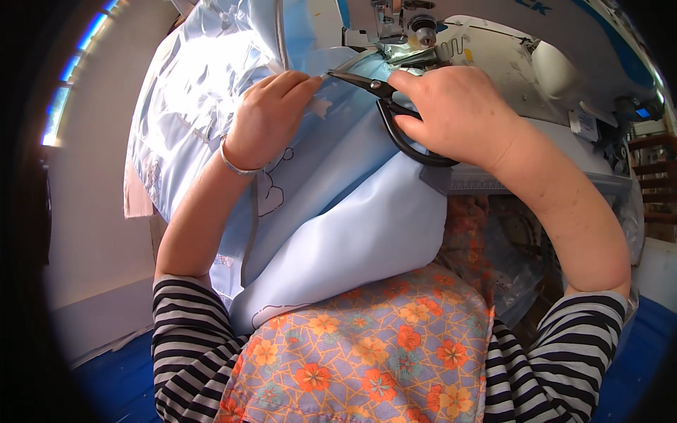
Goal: The recorder is using an industrial sewing machine to assemble blue fabric bags with transparent plastic windows, occasionally using scissors to trim thread.
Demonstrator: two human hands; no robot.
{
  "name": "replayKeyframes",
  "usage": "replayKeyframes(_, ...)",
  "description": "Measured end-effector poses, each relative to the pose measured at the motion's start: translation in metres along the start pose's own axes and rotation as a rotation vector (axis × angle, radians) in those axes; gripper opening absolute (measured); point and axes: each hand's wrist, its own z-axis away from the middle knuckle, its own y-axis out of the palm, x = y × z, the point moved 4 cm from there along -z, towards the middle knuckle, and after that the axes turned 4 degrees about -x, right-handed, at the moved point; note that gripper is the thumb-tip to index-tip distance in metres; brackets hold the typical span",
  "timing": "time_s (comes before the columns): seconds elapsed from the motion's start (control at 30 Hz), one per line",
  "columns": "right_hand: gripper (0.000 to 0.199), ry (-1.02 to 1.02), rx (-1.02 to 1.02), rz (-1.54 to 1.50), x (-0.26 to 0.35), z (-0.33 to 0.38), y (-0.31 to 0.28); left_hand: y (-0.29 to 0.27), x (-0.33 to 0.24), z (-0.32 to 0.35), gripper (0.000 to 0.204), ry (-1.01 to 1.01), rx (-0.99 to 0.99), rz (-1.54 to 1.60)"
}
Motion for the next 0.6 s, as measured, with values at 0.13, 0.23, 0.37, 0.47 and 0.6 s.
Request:
replayKeyframes(0.13, 0.042, -0.049, -0.004, 0.053, -0.001, 0.002, 0.001, 0.001, 0.0, -0.003, 0.021, -0.032, 0.005, 0.015)
replayKeyframes(0.23, 0.043, -0.06, -0.203, -0.019, -0.007, 0.009, 0.001, 0.003, 0.002, -0.005, 0.017, -0.074, 0.01, -0.002)
replayKeyframes(0.37, 0.043, 0.053, -0.281, -0.066, -0.01, 0.012, -0.006, 0.014, 0.012, -0.018, 0.012, -0.194, 0.089, -0.057)
replayKeyframes(0.47, 0.045, 0.174, -0.251, -0.039, 0.0, 0.011, -0.014, 0.016, 0.034, -0.03, 0.016, -0.284, 0.112, 0.056)
replayKeyframes(0.6, 0.045, 0.234, -0.255, -0.079, 0.002, 0.009, -0.012, 0.027, 0.062, -0.028, 0.03, -0.865, 0.309, 0.576)
